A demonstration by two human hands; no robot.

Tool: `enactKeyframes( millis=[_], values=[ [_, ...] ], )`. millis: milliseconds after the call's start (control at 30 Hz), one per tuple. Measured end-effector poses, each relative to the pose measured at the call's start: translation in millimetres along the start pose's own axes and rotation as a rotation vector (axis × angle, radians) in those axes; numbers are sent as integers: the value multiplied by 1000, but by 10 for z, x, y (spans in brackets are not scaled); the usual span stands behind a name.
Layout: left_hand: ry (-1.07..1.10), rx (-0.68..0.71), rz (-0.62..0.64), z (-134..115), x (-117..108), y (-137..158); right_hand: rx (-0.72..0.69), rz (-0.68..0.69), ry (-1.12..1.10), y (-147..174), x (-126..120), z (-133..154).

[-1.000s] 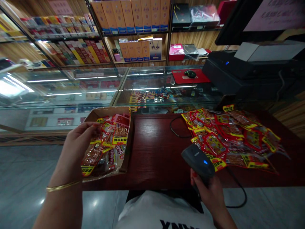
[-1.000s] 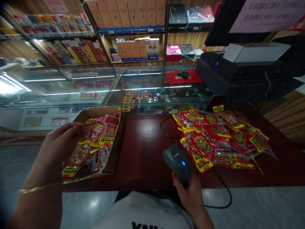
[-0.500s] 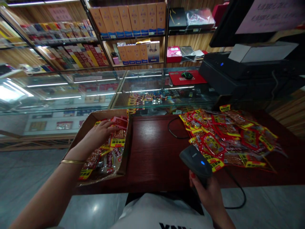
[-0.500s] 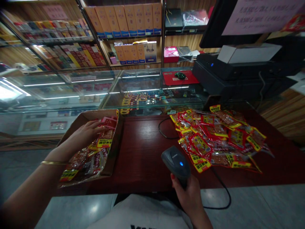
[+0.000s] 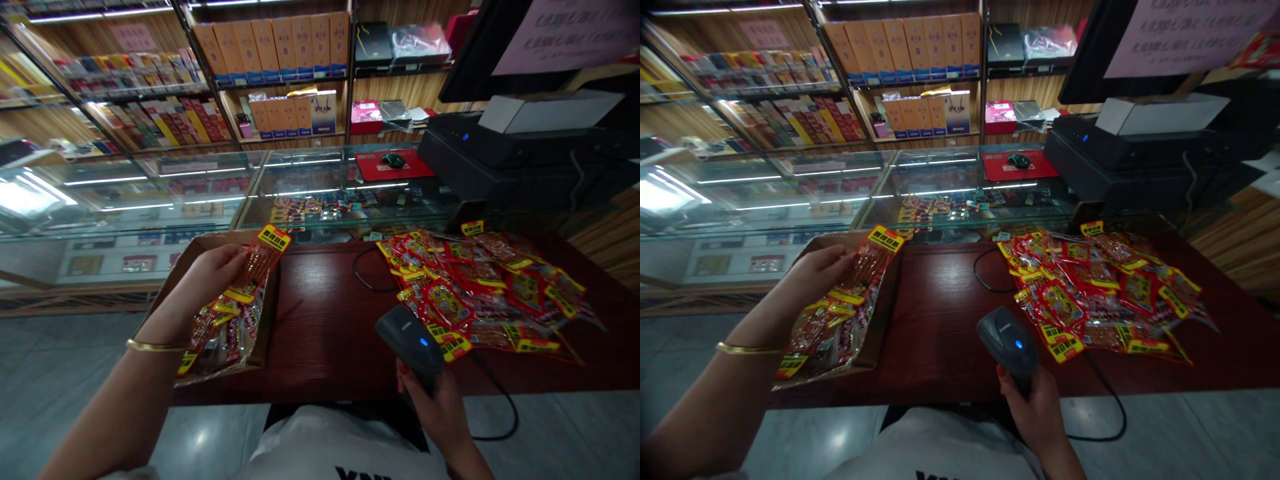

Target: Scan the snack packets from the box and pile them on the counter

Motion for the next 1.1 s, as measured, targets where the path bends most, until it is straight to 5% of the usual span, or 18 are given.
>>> enactKeyframes(
  millis=[100,233,433,600,767,933,1000,1100],
  values=[
    [320,-54,194,-138,313,173,-16,21,-2,-40,22,61],
    [488,-96,397,-279,896,425,-112,13,26,-116,29,244],
    [651,-203,510,-322,1540,634,-213,162,101,-47,77,371],
    [771,-271,584,-321,1664,607,-154,241,110,76,80,292],
    [832,-228,638,-367,1687,625,-111,124,126,16,31,261],
    [797,-106,491,-302,1850,556,-13,34,145,-44,-5,156],
    [729,-138,434,-217,1951,517,0,29,147,-43,-15,126],
    [851,-261,568,-148,2084,540,-3,35,143,-36,-33,116]
  ],
)
Point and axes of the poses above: each hand's wrist, its own y-axis away from the middle knuckle, its own x-axis out of the palm, z = x × y, the point moved 6 cm from there along -y, towards the middle knuckle, and after that the axes turned 12 degrees about -x, right-handed, at the moved point
